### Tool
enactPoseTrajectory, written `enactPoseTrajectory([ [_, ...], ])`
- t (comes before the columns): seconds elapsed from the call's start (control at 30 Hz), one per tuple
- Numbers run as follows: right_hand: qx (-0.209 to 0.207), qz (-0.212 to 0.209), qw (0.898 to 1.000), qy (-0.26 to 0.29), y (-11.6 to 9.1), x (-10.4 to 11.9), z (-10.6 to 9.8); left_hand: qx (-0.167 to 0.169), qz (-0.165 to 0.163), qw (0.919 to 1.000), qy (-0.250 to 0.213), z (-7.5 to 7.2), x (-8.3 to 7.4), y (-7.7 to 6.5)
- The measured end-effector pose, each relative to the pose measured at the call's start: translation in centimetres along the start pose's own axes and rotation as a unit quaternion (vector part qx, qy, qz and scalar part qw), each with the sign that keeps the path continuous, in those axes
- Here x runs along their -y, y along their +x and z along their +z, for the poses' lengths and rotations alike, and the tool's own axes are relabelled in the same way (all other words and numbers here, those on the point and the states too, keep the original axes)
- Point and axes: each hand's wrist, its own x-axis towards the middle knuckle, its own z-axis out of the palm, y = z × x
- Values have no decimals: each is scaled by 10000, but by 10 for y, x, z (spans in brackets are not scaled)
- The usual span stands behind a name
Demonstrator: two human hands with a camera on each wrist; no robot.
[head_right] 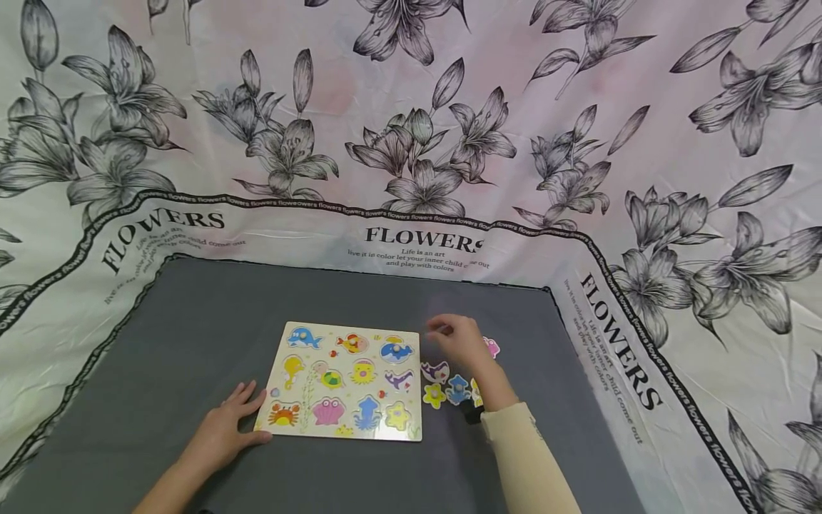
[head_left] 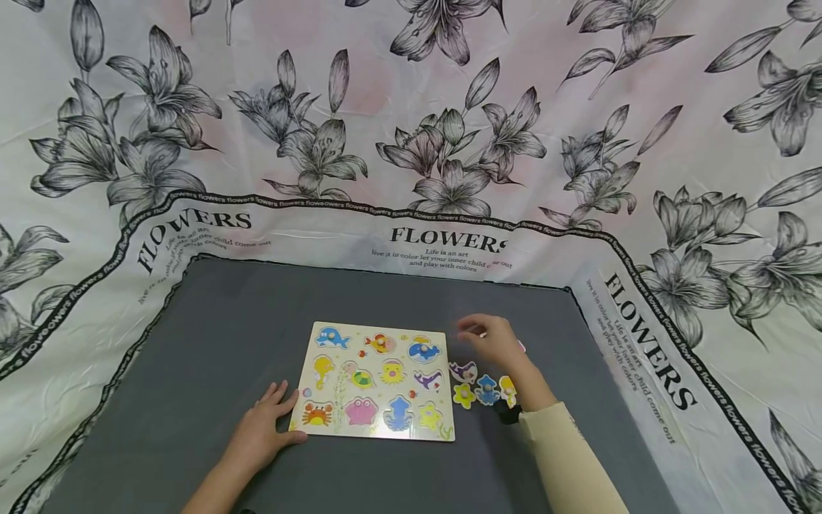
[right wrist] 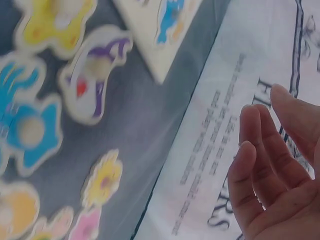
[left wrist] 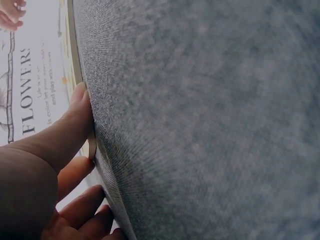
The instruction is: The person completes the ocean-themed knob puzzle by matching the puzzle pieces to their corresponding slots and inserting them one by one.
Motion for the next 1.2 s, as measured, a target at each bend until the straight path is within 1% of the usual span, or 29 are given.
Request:
enactPoseTrajectory([
  [0.1, -116, -19, 9999, -33, -6, -8, -9, 26, -16, 10000, 24, 0, 0, 1],
  [0.2, -203, 62, 9998, -71, -12, -15, -18, 53, -43, 10000, 47, 1, -1, 2],
  [0.4, -308, 267, 9990, -156, -24, -29, -31, 46, 79, 9999, 76, 0, 1, 3],
  [0.57, -454, 331, 9983, -136, -38, -40, -37, 98, 83, 9999, 86, -2, 1, 4],
  [0.63, -445, 395, 9981, -150, -45, -45, -38, 132, 67, 9998, 110, -1, 2, 4],
  [0.77, -428, 598, 9971, -170, -56, -50, -40, 166, 52, 9997, 162, 0, 3, 4],
  [0.9, -461, 653, 9966, -190, -64, -52, -39, 161, 38, 9997, 183, 0, 3, 5],
  [1.2, -366, 656, 9969, -240, -79, -66, -19, 200, 58, 9996, 174, 0, 5, 7],
])
